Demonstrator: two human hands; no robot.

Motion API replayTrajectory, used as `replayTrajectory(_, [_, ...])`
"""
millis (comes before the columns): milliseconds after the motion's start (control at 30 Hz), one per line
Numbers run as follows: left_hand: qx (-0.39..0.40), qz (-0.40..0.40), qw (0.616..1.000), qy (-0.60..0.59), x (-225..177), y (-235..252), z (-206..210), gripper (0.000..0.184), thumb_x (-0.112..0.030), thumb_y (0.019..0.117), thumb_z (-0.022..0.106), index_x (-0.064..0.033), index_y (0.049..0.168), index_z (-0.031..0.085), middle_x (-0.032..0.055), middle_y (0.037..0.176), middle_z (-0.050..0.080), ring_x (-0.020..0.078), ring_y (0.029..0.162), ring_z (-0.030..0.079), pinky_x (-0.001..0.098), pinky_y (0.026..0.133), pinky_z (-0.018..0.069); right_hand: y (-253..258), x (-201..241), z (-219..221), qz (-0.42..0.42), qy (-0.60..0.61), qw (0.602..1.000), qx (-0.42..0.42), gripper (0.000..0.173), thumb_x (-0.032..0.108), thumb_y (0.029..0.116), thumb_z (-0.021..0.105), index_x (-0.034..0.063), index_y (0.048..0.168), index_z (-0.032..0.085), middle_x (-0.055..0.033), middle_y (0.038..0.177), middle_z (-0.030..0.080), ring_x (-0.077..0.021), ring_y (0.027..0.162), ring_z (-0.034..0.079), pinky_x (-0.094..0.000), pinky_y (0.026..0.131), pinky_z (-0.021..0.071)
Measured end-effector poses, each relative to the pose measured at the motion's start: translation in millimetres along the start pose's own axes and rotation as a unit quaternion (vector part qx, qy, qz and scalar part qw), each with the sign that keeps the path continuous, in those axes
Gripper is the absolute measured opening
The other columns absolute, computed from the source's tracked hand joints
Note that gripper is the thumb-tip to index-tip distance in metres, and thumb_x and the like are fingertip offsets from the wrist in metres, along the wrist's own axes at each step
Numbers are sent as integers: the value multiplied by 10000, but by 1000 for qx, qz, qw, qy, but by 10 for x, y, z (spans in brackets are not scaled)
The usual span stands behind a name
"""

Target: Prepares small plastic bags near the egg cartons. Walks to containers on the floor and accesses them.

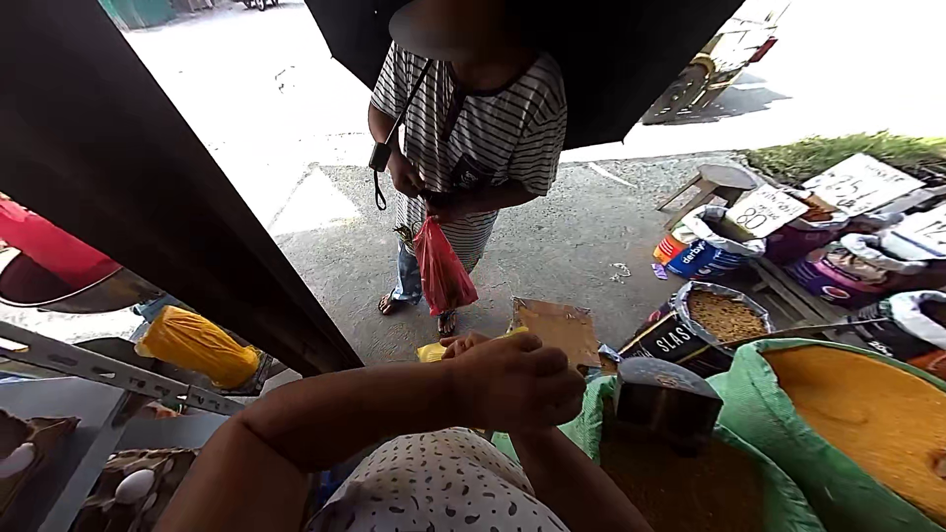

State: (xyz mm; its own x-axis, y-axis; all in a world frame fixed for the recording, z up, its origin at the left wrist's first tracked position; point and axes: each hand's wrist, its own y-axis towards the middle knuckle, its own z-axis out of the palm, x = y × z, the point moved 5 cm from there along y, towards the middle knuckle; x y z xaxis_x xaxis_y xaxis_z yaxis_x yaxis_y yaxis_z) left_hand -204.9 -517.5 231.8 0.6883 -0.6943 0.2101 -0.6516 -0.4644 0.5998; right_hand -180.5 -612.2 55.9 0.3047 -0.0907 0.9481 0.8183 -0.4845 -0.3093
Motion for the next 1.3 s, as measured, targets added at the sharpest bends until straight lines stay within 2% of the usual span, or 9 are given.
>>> replayTrajectory(100, [76, 1, 996, -56, -389, -69, -133, 188, -40, 974, 573, -100, 1034, 741, 51, 972, 723, 161, 672, 618, 290, 594, 495, -262, 56, 137, -262, 126, 955, -54, 132, -25, 943, 548, -51, 878, 660, -69, 818, 745, -111, 854, 731, -297, 857, 584])
replayTrajectory(167, [280, -67, 954, -90, -449, -231, 19, 428, 37, 951, 540, -109, 1333, 667, 129, 1337, 661, 207, 619, 643, 327, 478, 494, -374, 229, 215, -155, 95, 983, -25, 129, -55, 959, 543, -129, 923, 642, -110, 833, 716, -94, 826, 685, -274, 842, 559])
replayTrajectory(267, [546, -266, 791, -71, -194, -593, 194, 710, 154, 946, 435, -93, 1600, 308, 246, 1676, 202, 486, 1326, 518, 605, 902, 526, -482, 326, 304, -81, 81, 992, 45, 247, 179, 955, 643, -39, 1068, 616, -22, 894, 697, 18, 806, 635, -164, 782, 522])
replayTrajectory(400, [642, -459, 612, -47, 81, -812, 23, 552, 143, 995, 405, 132, 1522, 240, 396, 1363, 463, 535, 1183, 551, 600, 960, 472, -304, 200, 485, -268, -125, 952, 82, 260, 163, 959, 608, -75, 991, 706, -107, 859, 722, -122, 830, 693, -353, 822, 575])
replayTrajectory(567, [590, -548, 591, -47, -122, -1089, -369, 282, 110, 972, 456, 71, 1225, 574, 247, 1140, 641, 420, 1055, 641, 539, 872, 521, -225, 270, 949, -383, -188, 874, 232, 166, 79, 892, 649, -63, 942, 721, -168, 847, 733, -254, 827, 733, -440, 811, 595])
replayTrajectory(833, [274, -688, 641, 200, -1248, -1764, -1426, 113, -49, 968, 614, -84, 946, 719, 89, 886, 707, 327, 1033, 665, 511, 934, 504, -482, 581, 2251, -298, -146, 765, 551, 245, 245, 985, 655, 20, 1035, 738, -36, 974, 712, -41, 922, 653, -270, 868, 550])
replayTrajectory(1000, [-29, -837, 461, 295, -2567, -2036, -1788, 221, -152, 1027, 591, -16, 916, 725, 91, 824, 705, 214, 808, 706, 415, 770, 595, -1114, 819, 3359, -365, -211, 667, 614, 165, 217, 923, 751, 63, 967, 787, -110, 1099, 683, -239, 1127, 607, -472, 994, 493])
replayTrajectory(1133, [-577, -748, 266, 193, -3380, -1842, -1749, 293, -126, 1092, 371, -73, 938, 615, -50, 691, 582, 42, 591, 585, 207, 601, 549, -2048, 1141, 4008, -491, -215, 558, 634, 102, 106, 921, 734, 129, 982, 813, -100, 1010, 700, -276, 1049, 643, -506, 933, 532])
replayTrajectory(1300, [-778, -398, 477, 93, -3312, -1512, -1917, 233, -389, 1050, 536, -249, 926, 674, -106, 741, 623, 10, 622, 597, 173, 587, 516, -3025, 1867, 4341, -567, -35, 459, 683, 154, 41, 910, 707, 115, 977, 824, -68, 924, 704, -200, 968, 652, -405, 861, 541])
